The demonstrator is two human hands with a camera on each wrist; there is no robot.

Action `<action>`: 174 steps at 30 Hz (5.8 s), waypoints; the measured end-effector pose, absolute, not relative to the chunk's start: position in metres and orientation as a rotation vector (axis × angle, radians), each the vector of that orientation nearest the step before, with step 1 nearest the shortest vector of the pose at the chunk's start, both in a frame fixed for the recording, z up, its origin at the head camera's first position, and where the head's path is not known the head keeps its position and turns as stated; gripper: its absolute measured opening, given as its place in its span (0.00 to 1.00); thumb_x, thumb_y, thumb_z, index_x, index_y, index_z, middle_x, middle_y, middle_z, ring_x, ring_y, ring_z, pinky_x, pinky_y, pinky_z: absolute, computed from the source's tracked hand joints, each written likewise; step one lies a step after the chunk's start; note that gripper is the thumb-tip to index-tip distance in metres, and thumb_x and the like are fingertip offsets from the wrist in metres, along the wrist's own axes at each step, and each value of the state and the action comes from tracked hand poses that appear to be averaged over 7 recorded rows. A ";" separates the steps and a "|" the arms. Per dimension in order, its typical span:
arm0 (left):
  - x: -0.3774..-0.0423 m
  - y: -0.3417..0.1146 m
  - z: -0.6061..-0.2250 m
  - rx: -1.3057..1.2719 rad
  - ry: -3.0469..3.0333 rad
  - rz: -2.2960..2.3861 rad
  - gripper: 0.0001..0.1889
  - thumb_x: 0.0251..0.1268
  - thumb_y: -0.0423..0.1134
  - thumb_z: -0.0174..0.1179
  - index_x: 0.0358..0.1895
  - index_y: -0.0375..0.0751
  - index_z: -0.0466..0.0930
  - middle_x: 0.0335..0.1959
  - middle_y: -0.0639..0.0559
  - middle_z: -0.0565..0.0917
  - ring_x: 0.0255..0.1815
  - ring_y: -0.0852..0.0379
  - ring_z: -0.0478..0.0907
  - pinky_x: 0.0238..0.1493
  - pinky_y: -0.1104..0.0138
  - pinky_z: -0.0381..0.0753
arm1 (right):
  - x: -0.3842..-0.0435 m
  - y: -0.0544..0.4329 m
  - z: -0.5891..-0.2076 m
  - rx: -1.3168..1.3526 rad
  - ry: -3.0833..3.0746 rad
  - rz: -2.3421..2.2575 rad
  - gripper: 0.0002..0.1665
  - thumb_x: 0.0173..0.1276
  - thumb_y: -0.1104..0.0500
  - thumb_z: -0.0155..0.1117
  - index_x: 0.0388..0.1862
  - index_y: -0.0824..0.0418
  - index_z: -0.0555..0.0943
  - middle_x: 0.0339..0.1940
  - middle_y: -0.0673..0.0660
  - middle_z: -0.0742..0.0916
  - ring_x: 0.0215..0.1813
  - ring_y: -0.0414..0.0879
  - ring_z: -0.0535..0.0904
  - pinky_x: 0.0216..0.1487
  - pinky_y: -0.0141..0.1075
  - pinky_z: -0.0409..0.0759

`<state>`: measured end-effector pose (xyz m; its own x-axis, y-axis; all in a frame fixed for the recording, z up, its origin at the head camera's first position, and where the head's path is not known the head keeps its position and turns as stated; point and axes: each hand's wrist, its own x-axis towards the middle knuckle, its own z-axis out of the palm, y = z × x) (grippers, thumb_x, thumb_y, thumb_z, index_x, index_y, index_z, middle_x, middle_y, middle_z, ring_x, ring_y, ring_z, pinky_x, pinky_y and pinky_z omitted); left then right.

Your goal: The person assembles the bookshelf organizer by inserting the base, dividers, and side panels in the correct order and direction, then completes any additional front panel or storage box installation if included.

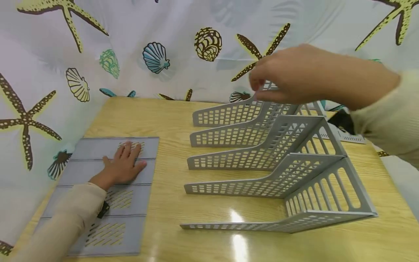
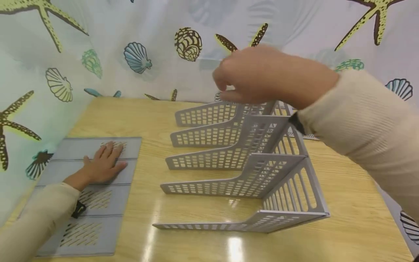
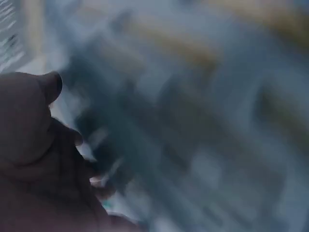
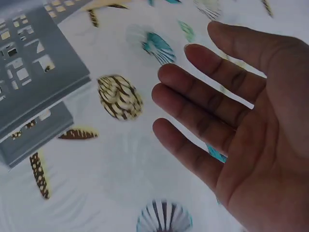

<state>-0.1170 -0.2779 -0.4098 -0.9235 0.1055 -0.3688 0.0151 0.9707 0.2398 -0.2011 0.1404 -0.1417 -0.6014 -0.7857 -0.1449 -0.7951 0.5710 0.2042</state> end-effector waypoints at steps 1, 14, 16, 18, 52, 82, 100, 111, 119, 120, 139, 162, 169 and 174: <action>-0.120 -0.278 -0.415 0.048 2.698 0.318 0.40 0.80 0.59 0.36 0.81 0.38 0.35 0.80 0.27 0.30 0.80 0.26 0.29 0.62 0.18 0.31 | -0.210 0.124 -0.141 -1.373 2.696 0.435 0.12 0.73 0.47 0.61 0.44 0.53 0.82 0.47 0.54 0.88 0.43 0.51 0.84 0.36 0.52 0.81; -0.161 -0.204 -0.428 -0.009 2.635 0.320 0.38 0.81 0.60 0.31 0.82 0.47 0.29 0.82 0.37 0.25 0.82 0.35 0.22 0.65 0.20 0.30 | -0.289 0.005 -0.224 -1.128 2.247 0.653 0.13 0.77 0.53 0.54 0.41 0.59 0.82 0.36 0.51 0.81 0.38 0.44 0.74 0.46 0.40 0.75; -0.167 -0.200 -0.426 -0.027 2.626 0.314 0.38 0.81 0.60 0.31 0.82 0.49 0.28 0.81 0.38 0.23 0.82 0.36 0.21 0.65 0.20 0.31 | -0.293 0.002 -0.233 -1.090 2.174 0.685 0.18 0.78 0.52 0.51 0.53 0.61 0.82 0.46 0.54 0.85 0.46 0.47 0.79 0.55 0.44 0.78; -0.173 -0.196 -0.424 -0.037 2.618 0.310 0.38 0.81 0.61 0.31 0.82 0.49 0.27 0.81 0.38 0.23 0.83 0.36 0.21 0.66 0.20 0.33 | -0.297 0.001 -0.242 -1.037 2.111 0.721 0.22 0.79 0.51 0.50 0.63 0.61 0.79 0.58 0.58 0.84 0.57 0.52 0.80 0.63 0.48 0.76; -0.182 -0.173 -0.412 0.009 2.642 0.205 0.40 0.79 0.63 0.36 0.82 0.52 0.30 0.83 0.38 0.29 0.84 0.36 0.29 0.67 0.23 0.49 | -0.311 -0.001 -0.255 -0.800 2.059 0.589 0.25 0.73 0.50 0.58 0.63 0.62 0.77 0.67 0.60 0.78 0.64 0.52 0.75 0.63 0.47 0.75; -0.181 -0.172 -0.412 0.012 2.636 0.199 0.37 0.80 0.60 0.36 0.82 0.56 0.33 0.83 0.41 0.30 0.83 0.31 0.29 0.67 0.23 0.49 | -0.269 -0.028 -0.257 -1.002 1.921 0.503 0.22 0.75 0.54 0.55 0.65 0.57 0.77 0.69 0.56 0.77 0.69 0.51 0.73 0.68 0.46 0.72; -0.180 -0.172 -0.411 0.007 2.649 0.250 0.36 0.80 0.59 0.36 0.82 0.56 0.34 0.83 0.40 0.30 0.83 0.31 0.28 0.67 0.22 0.48 | -0.255 -0.049 -0.270 -1.078 1.843 0.686 0.13 0.75 0.52 0.57 0.47 0.57 0.84 0.44 0.49 0.84 0.44 0.43 0.76 0.51 0.38 0.75; -0.180 -0.171 -0.413 0.002 2.657 0.241 0.36 0.80 0.59 0.37 0.82 0.55 0.35 0.83 0.41 0.30 0.83 0.31 0.28 0.68 0.23 0.47 | -0.264 -0.023 -0.242 -0.927 1.920 0.452 0.25 0.74 0.56 0.56 0.69 0.55 0.74 0.78 0.57 0.69 0.80 0.57 0.62 0.76 0.51 0.66; -0.178 -0.170 -0.413 0.002 2.659 0.260 0.36 0.81 0.58 0.37 0.82 0.54 0.35 0.83 0.40 0.30 0.82 0.30 0.27 0.67 0.22 0.45 | -0.253 -0.028 -0.258 -0.984 1.846 0.670 0.15 0.74 0.52 0.59 0.25 0.50 0.73 0.30 0.47 0.73 0.35 0.42 0.67 0.43 0.39 0.67; -0.178 -0.169 -0.414 0.002 2.658 0.267 0.36 0.81 0.58 0.37 0.82 0.54 0.35 0.83 0.40 0.30 0.82 0.30 0.27 0.67 0.22 0.45 | -0.252 -0.029 -0.258 -0.981 1.855 0.680 0.14 0.74 0.51 0.60 0.26 0.50 0.74 0.31 0.46 0.74 0.37 0.41 0.68 0.44 0.39 0.68; -0.174 -0.212 -0.385 0.101 2.416 0.259 0.69 0.48 0.63 0.75 0.82 0.52 0.28 0.80 0.33 0.22 0.82 0.31 0.23 0.64 0.21 0.51 | -0.189 -0.018 -0.262 -1.067 1.744 0.562 0.27 0.75 0.58 0.54 0.71 0.62 0.72 0.75 0.58 0.73 0.76 0.53 0.67 0.72 0.46 0.71; -0.173 -0.209 -0.389 0.052 2.445 0.270 0.71 0.46 0.61 0.77 0.82 0.53 0.28 0.80 0.34 0.21 0.82 0.32 0.21 0.64 0.21 0.51 | -0.201 -0.032 -0.266 -1.148 1.684 0.530 0.22 0.70 0.64 0.53 0.15 0.52 0.62 0.20 0.45 0.66 0.25 0.39 0.58 0.28 0.31 0.60; -0.171 -0.208 -0.391 0.037 2.451 0.277 0.71 0.45 0.61 0.78 0.82 0.54 0.29 0.80 0.35 0.21 0.82 0.33 0.22 0.65 0.22 0.52 | -0.194 -0.031 -0.268 -1.138 1.722 0.542 0.25 0.74 0.60 0.53 0.14 0.51 0.62 0.20 0.44 0.65 0.24 0.38 0.57 0.29 0.32 0.59; -0.172 -0.210 -0.389 0.047 2.467 0.301 0.71 0.45 0.60 0.78 0.82 0.53 0.30 0.80 0.35 0.21 0.82 0.33 0.22 0.65 0.21 0.51 | -0.194 -0.029 -0.270 -1.133 1.751 0.520 0.21 0.75 0.59 0.54 0.18 0.55 0.68 0.24 0.45 0.70 0.27 0.38 0.61 0.32 0.33 0.63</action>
<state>-0.1724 -0.2101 -0.3894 -0.7920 0.1076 -0.6009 -0.0400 0.9731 0.2270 -0.1942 -0.0289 -0.2697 -0.1165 -0.4619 -0.8793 -0.8668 0.4795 -0.1371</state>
